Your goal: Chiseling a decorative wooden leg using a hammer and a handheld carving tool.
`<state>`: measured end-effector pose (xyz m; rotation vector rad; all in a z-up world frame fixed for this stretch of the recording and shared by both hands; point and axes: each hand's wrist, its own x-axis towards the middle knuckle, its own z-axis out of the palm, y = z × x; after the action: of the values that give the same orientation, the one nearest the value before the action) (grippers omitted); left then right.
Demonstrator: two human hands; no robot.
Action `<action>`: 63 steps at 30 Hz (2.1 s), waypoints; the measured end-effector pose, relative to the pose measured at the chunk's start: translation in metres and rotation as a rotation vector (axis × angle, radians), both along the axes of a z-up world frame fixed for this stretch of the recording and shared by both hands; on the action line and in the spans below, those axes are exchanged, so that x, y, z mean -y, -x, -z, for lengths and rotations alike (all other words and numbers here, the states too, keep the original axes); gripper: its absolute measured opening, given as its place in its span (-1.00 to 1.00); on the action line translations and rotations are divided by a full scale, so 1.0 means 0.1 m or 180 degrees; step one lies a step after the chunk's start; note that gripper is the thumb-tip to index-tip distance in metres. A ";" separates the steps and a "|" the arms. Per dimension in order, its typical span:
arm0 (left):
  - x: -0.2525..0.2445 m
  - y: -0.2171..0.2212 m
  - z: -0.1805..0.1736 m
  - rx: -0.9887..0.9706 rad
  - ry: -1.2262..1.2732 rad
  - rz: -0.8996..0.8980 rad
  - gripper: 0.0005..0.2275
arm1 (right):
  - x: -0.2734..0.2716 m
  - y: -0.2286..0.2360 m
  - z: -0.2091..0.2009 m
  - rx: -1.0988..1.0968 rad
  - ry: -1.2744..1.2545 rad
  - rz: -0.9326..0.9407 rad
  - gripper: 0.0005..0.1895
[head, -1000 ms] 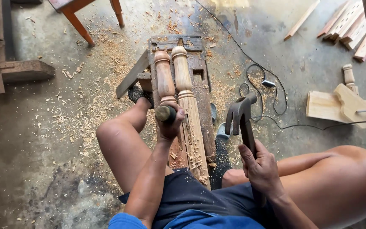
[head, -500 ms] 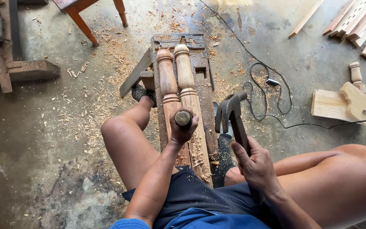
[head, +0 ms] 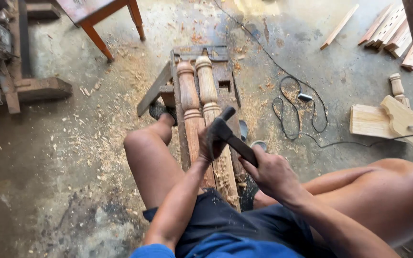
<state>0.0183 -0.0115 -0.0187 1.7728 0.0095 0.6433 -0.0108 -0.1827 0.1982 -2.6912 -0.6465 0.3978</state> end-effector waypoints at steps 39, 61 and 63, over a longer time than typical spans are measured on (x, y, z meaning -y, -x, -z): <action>0.00 0.24 -0.31 -0.0059 0.0758 0.0193 -0.87 | 0.31 0.33 -0.13 -0.0495 -0.1441 0.0920 -0.64; 0.12 0.22 -0.14 0.0086 0.0351 0.0114 -0.76 | 0.28 0.33 -0.17 -0.0202 -0.0346 0.0314 -0.68; 0.05 0.10 -0.18 0.0195 -0.0305 -0.0104 -0.82 | 0.26 0.43 -0.47 0.0255 -0.1870 0.0128 -0.77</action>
<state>0.0082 -0.0170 -0.0005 1.8476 -0.0348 0.7319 -0.0536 -0.2090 0.2454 -2.1606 -0.6140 0.0678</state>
